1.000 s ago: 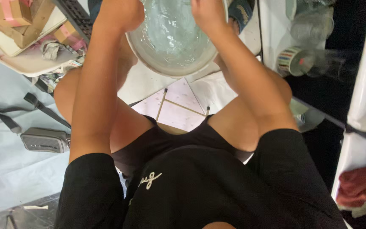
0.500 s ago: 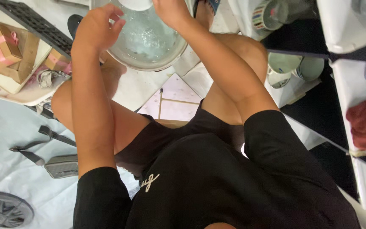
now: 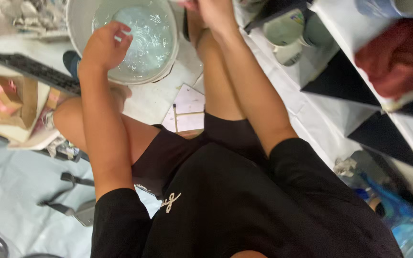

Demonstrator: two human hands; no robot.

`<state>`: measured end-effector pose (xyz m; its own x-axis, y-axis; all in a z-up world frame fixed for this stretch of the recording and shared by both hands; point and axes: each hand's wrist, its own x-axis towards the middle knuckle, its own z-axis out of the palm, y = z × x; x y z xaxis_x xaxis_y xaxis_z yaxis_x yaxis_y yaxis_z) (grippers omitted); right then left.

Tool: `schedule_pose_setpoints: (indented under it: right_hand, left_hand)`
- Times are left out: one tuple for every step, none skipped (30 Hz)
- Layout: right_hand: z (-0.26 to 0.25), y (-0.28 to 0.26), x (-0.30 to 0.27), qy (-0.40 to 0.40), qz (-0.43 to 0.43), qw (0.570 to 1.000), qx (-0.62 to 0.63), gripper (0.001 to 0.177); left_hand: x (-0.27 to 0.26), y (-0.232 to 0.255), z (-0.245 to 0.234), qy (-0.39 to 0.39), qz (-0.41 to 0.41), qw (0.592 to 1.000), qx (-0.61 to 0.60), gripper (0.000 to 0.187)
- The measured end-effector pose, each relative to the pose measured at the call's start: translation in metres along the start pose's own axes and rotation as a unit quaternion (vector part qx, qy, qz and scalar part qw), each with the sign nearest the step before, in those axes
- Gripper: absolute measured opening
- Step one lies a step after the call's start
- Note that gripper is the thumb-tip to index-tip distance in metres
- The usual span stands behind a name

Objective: The person washes several small ceramic bowls and cups by hand in a bucket of water. They scrub the interior and exterior of each item, rinse it, and place it on a nearby shelf. The process is repeated for multiple items.

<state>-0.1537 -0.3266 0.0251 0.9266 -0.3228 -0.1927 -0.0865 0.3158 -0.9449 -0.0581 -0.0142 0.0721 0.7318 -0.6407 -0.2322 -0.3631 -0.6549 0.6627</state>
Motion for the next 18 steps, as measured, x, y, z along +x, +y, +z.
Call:
schedule_pose_setpoints:
  right_hand:
    - [-0.013, -0.020, -0.022, 0.005, -0.010, 1.000, 0.008, 0.023]
    - [-0.027, -0.040, -0.046, 0.007, -0.020, 1.000, 0.012, 0.024]
    - [-0.039, -0.055, -0.070, 0.003, -0.025, 1.000, 0.014, 0.025]
    - [-0.052, -0.068, -0.094, -0.001, -0.024, 1.000, 0.000, 0.029]
    - [-0.062, -0.078, -0.115, -0.006, -0.020, 1.000, -0.013, 0.034]
    - [-0.071, -0.083, -0.137, 0.011, -0.013, 0.999, -0.039, 0.036]
    - [-0.080, -0.087, -0.154, 0.025, -0.007, 0.997, -0.066, 0.038]
    - [-0.090, -0.089, -0.166, 0.040, 0.000, 0.995, -0.092, 0.040]
    - [-0.099, -0.088, -0.176, 0.075, 0.006, 0.994, -0.083, 0.040]
    - [-0.109, -0.085, -0.185, 0.109, 0.013, 0.991, -0.074, 0.040]
    - [-0.118, -0.080, -0.193, 0.141, 0.022, 0.988, -0.066, 0.040]
    - [-0.127, -0.073, -0.197, 0.163, 0.012, 0.985, -0.047, 0.041]
    - [-0.139, -0.067, -0.197, 0.184, -0.003, 0.982, -0.030, 0.041]
    - [-0.152, -0.061, -0.196, 0.206, -0.018, 0.978, -0.012, 0.042]
    - [-0.167, -0.054, -0.194, 0.223, -0.031, 0.972, -0.070, 0.039]
    - [-0.184, -0.048, -0.190, 0.240, -0.043, 0.961, -0.127, 0.036]
    - [-0.195, -0.039, -0.183, 0.257, -0.054, 0.948, -0.182, 0.034]
    - [-0.203, -0.029, -0.174, 0.258, -0.084, 0.948, -0.169, 0.032]
  left_hand:
    - [-0.001, 0.002, 0.003, -0.004, 0.000, 1.000, -0.004, 0.023]
    - [-0.002, 0.004, 0.005, -0.007, 0.000, 1.000, -0.008, 0.024]
    - [-0.002, 0.005, 0.008, -0.011, -0.002, 1.000, -0.011, 0.025]
    - [-0.002, 0.005, 0.009, -0.016, 0.004, 1.000, -0.006, 0.025]
    - [-0.005, 0.006, 0.009, -0.021, 0.007, 1.000, 0.000, 0.025]
    - [-0.005, 0.007, 0.008, -0.026, 0.011, 1.000, 0.006, 0.026]
    - [-0.004, 0.011, 0.007, -0.027, 0.006, 1.000, 0.007, 0.025]
    - [-0.005, 0.017, 0.004, -0.029, 0.002, 1.000, 0.008, 0.025]
    - [-0.008, 0.025, 0.003, -0.029, -0.005, 1.000, 0.007, 0.024]
    - [-0.010, 0.034, 0.001, -0.002, 0.051, 0.998, -0.030, 0.026]
    - [-0.014, 0.045, 0.002, 0.026, 0.105, 0.992, -0.069, 0.029]
    - [-0.020, 0.060, 0.005, 0.054, 0.159, 0.980, -0.108, 0.032]
    - [-0.023, 0.077, 0.012, 0.063, 0.162, 0.973, -0.150, 0.034]
    - [-0.027, 0.096, 0.020, 0.072, 0.165, 0.965, -0.192, 0.036]
    - [-0.033, 0.115, 0.029, 0.081, 0.165, 0.955, -0.231, 0.039]
    - [-0.038, 0.135, 0.040, 0.069, 0.192, 0.950, -0.235, 0.041]
    - [-0.045, 0.152, 0.050, 0.056, 0.217, 0.945, -0.238, 0.043]
    - [-0.053, 0.169, 0.059, 0.041, 0.228, 0.944, -0.234, 0.041]
